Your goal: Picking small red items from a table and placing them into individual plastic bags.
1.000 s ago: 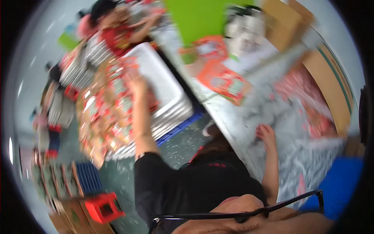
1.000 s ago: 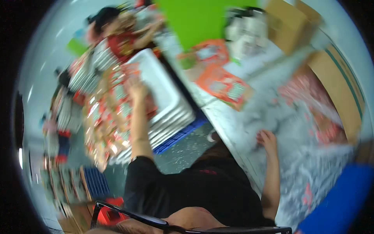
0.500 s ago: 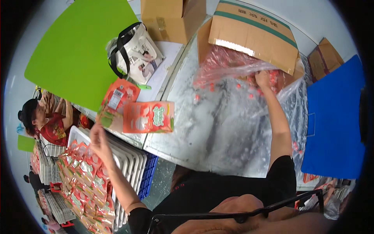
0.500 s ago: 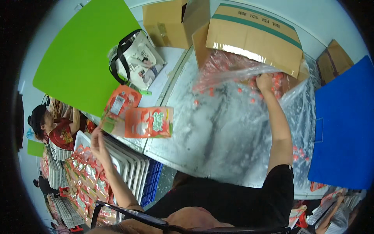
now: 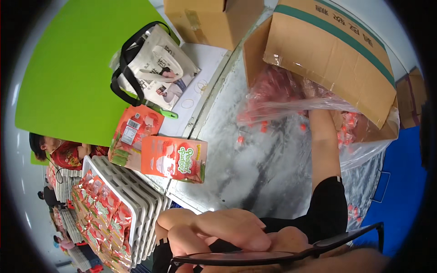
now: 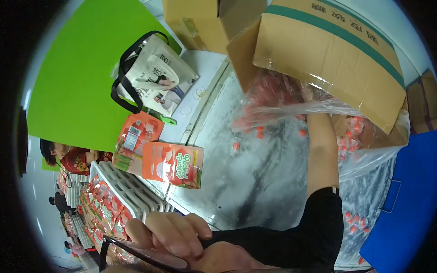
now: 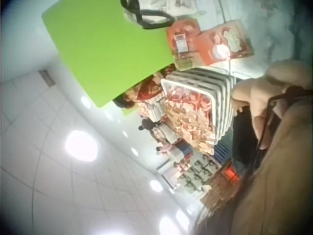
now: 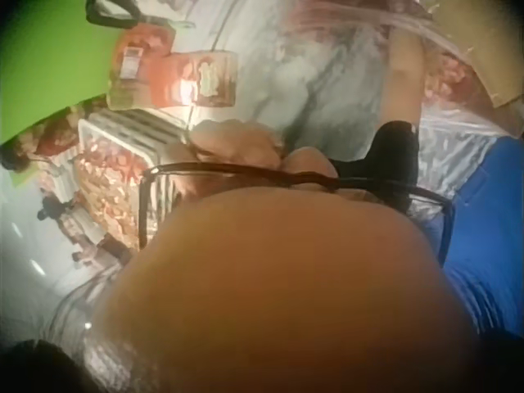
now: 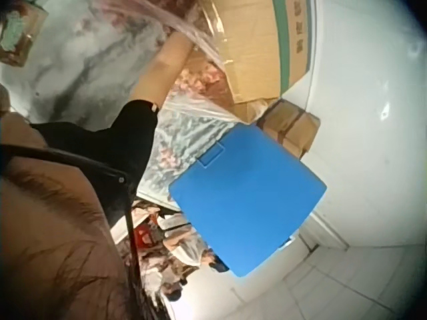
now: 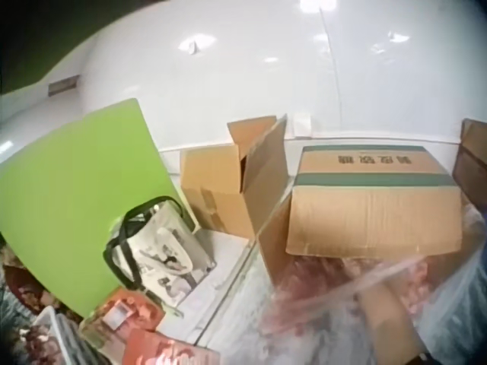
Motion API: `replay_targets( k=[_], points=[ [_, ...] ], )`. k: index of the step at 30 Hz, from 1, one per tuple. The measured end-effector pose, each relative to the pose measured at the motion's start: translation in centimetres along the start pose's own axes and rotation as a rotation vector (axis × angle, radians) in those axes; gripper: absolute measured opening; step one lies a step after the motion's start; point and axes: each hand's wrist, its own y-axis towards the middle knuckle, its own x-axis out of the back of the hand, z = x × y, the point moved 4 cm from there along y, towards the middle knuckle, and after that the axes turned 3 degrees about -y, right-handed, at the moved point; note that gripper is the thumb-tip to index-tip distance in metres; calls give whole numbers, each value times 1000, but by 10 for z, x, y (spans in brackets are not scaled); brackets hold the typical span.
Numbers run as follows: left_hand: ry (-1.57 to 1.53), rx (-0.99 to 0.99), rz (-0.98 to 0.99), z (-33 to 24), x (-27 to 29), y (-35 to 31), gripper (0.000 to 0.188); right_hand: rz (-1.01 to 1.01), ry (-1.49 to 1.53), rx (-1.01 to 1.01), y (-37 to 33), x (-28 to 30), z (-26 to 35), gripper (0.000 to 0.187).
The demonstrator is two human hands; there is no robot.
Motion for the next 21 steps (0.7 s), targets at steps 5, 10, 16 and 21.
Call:
replay_targets(
  k=[5,10,16,21],
  points=[
    [101,183,246,5,10,18,21,-56,27,81,-31,1,23,46],
    [-36,127,214,23,34,-21,41,-80,26,62,-27,1,-21,47],
    [195,220,-94,24,0,-22,23,-85,18,25,-23,0,-56,47],
    [97,470,-69,10,-1,4,37,-88,26,17,-34,-4,-66,47]
  ],
)
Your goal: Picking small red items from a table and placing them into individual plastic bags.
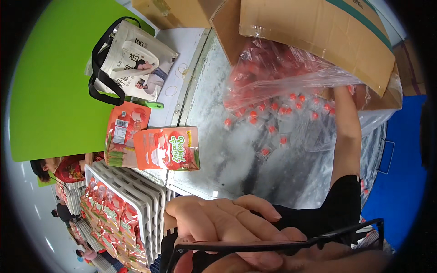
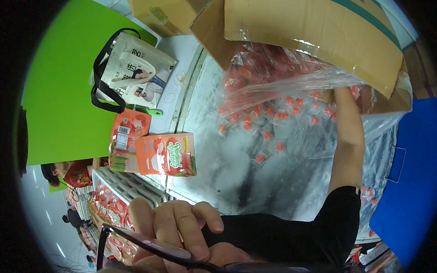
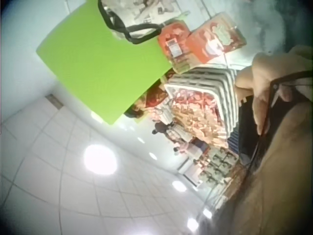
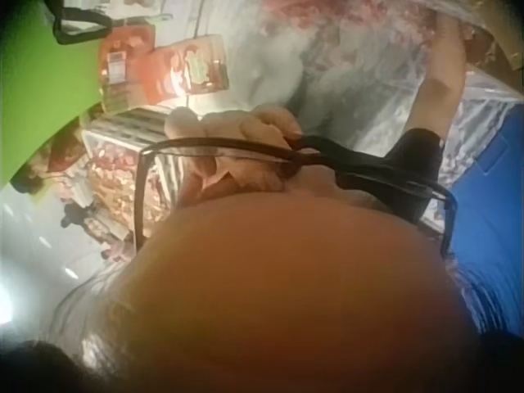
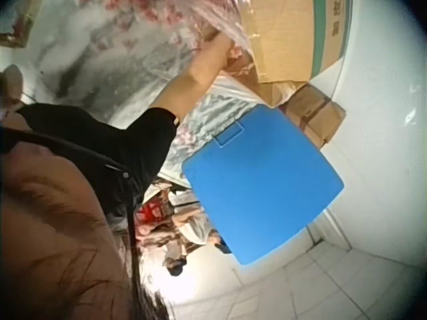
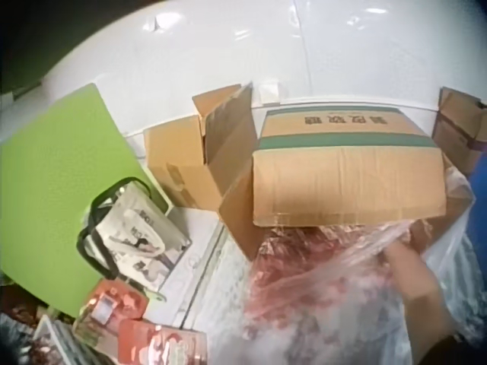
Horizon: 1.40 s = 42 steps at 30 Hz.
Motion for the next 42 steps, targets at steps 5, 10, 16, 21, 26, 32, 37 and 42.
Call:
replay_targets(
  k=[5,10,16,21,26,32,37,42],
  points=[
    [-72,-297,247,9,-7,6,48,-15,-5,19,-9,16,2,47],
    [220,-198,796,-6,7,27,66,-32,-16,15,-23,21,-18,48],
    [581,-501,533,-15,-7,-8,27,-66,-16,65,-51,34,-23,48],
    [445,-726,614,-28,25,-38,28,130,-87,217,-92,90,43,56],
    [1115,-460,101,-20,124,-30,19,429,185,308,-140,123,61,67],
    [2064,-179,-318,67,295,-17,53,186,139,408,-215,153,101,70],
    [2170,-161,-306,85,330,-31,52,-36,407,551,-303,196,145,65],
    [2147,-237,-270,89,313,-36,41,220,343,722,-397,216,185,64]
  ],
)
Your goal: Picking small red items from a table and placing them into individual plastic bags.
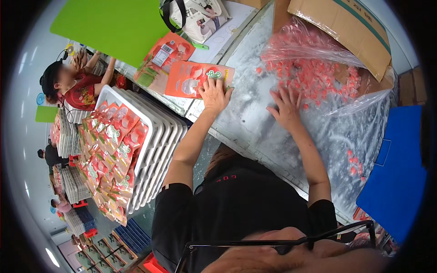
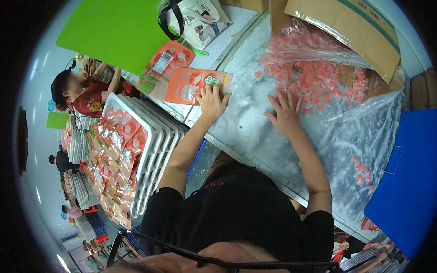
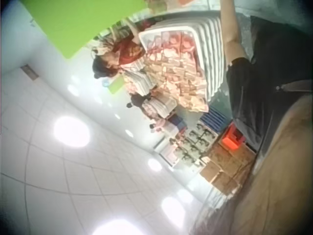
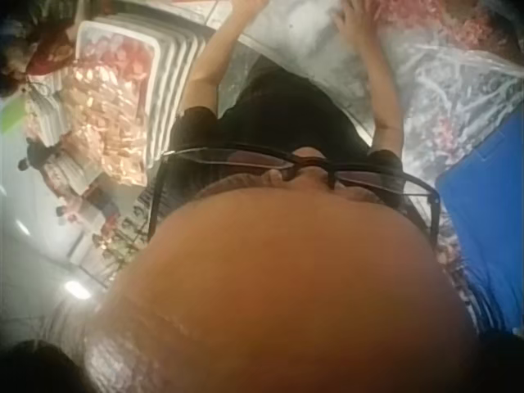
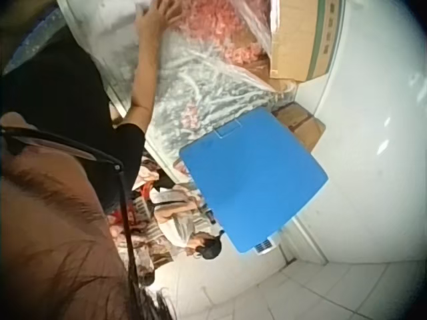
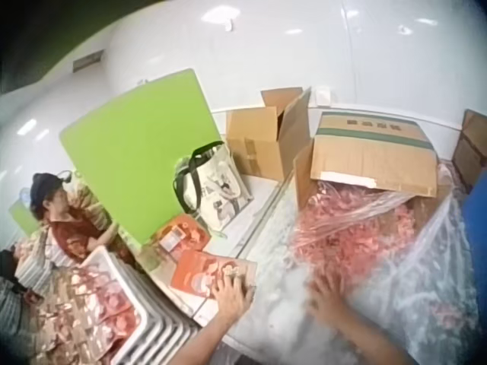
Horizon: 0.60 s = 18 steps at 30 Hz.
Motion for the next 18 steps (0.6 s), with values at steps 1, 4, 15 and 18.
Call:
replay_targets(
  k=[1,4,15,18],
  points=[
    [4,-26,-15,2,-4,0,39,-14,11,5,-5,-10,3,63],
    [18,1,-32,7,-16,1,38,-69,44,-16,-9,-13,8,59],
    [-536,-86,96,6,18,-12,24,-290,260,192,-5,18,79,53],
    [-758,-74,146,-11,27,-39,22,-267,261,319,-5,15,116,48]
  ],
)
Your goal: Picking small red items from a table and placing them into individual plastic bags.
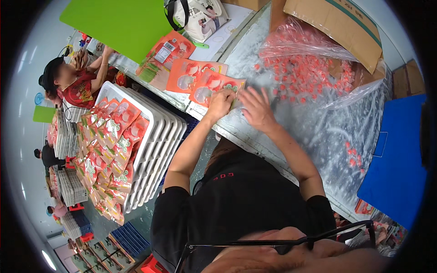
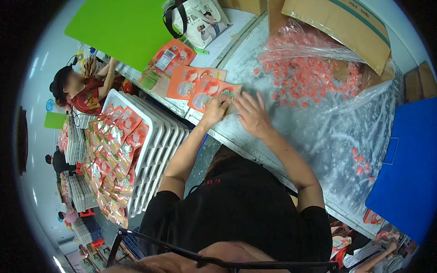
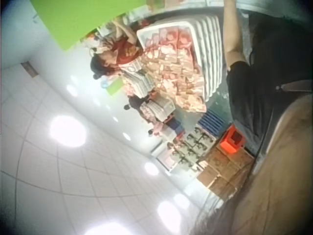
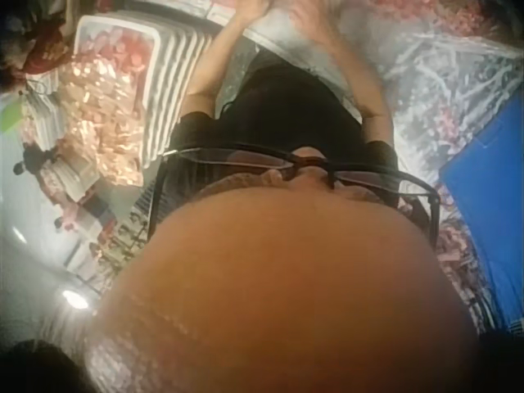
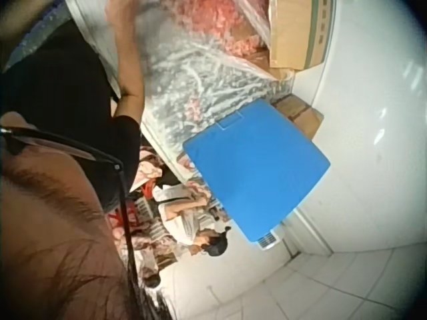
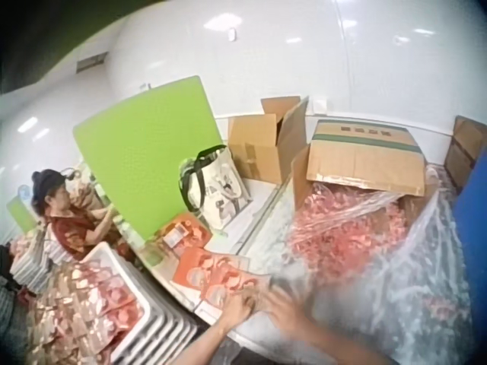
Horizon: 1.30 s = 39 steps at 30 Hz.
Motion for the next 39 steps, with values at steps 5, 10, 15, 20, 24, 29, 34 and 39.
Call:
replay_targets(
  k=[5,10,15,20,24,29,34,39],
  points=[
    [-570,470,144,-16,-7,-28,25,88,-13,96,-19,3,14,33],
    [-141,58,107,-49,-17,-36,16,171,267,130,-21,16,27,28],
    [130,-152,115,-114,5,-38,11,374,359,63,-11,38,35,31],
    [301,-321,157,-154,11,-46,14,589,252,55,-18,32,40,29],
    [59,-209,394,-143,18,-37,20,702,508,-27,-11,56,51,28],
    [-212,-194,1120,-143,17,-47,138,828,716,-30,-7,103,63,35],
    [-555,-1,1122,-144,4,-56,117,779,762,-49,-24,94,53,41],
    [-632,235,739,-111,19,-62,89,0,797,-89,-18,96,7,39]
  ],
)
